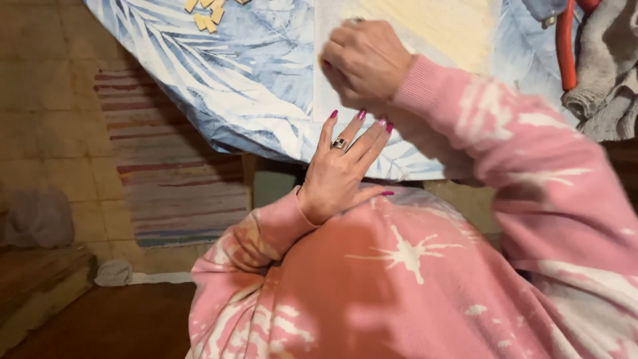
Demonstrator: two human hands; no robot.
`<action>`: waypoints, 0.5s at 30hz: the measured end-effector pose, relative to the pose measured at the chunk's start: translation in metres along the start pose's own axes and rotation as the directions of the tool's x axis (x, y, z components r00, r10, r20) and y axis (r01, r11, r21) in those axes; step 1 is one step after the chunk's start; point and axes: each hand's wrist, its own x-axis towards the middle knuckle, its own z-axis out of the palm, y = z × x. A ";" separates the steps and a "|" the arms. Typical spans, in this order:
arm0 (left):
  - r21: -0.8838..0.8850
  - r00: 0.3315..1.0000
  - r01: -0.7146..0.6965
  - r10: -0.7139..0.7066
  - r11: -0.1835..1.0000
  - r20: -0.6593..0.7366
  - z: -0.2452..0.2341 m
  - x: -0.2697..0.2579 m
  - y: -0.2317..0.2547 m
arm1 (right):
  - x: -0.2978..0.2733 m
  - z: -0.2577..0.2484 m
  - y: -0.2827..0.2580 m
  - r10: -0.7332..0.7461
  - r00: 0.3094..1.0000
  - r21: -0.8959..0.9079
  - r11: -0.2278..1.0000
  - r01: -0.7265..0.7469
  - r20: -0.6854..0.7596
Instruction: Picking up, examining, and arranging small wooden pieces on a workshop table.
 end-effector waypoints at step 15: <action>-0.201 0.936 0.055 -0.121 0.978 -0.331 -0.015 0.016 0.024 | -0.107 -0.046 -0.069 0.453 0.888 0.430 0.819 -0.379 -0.081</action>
